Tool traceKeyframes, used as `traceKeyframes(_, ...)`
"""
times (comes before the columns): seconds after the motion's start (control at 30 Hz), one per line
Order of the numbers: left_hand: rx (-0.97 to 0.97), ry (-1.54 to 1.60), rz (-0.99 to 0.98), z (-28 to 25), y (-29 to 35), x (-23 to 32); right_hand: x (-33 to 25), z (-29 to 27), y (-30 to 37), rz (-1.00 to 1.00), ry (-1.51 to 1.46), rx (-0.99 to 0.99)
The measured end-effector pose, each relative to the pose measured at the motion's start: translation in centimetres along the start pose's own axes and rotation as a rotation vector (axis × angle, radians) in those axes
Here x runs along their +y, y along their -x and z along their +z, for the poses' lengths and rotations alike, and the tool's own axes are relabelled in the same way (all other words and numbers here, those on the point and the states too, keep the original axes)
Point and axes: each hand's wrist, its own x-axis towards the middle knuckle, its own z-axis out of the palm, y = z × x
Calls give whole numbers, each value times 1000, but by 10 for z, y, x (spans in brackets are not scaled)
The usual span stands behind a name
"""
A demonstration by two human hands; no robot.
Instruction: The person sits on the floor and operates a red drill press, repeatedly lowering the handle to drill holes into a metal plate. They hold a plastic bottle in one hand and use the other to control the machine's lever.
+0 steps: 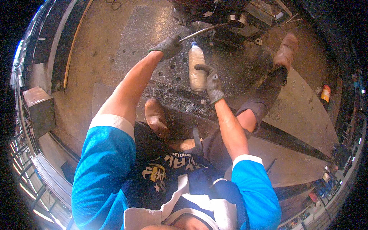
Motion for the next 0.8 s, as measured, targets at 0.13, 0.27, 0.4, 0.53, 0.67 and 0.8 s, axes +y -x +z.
traceKeyframes(0.13, -12, 16, -23, -1, -1, 2, 3, -1, -2, -18, -70, -84)
traceKeyframes(0.27, -28, 26, -53, -1, -2, 3, 1, -1, 0, -14, -95, -82)
traceKeyframes(0.4, -9, 23, -55, 2, -4, 2, -5, 0, 2, 34, -98, -73)
traceKeyframes(0.53, -21, 22, -63, 4, -7, 0, -11, 2, 3, 102, -87, -26)
traceKeyframes(0.67, -18, 21, -58, 6, -7, -1, -15, 2, 5, 118, -115, 5)
traceKeyframes(0.8, -17, 13, -52, 7, -7, -2, -16, 3, 5, 100, -105, 23)
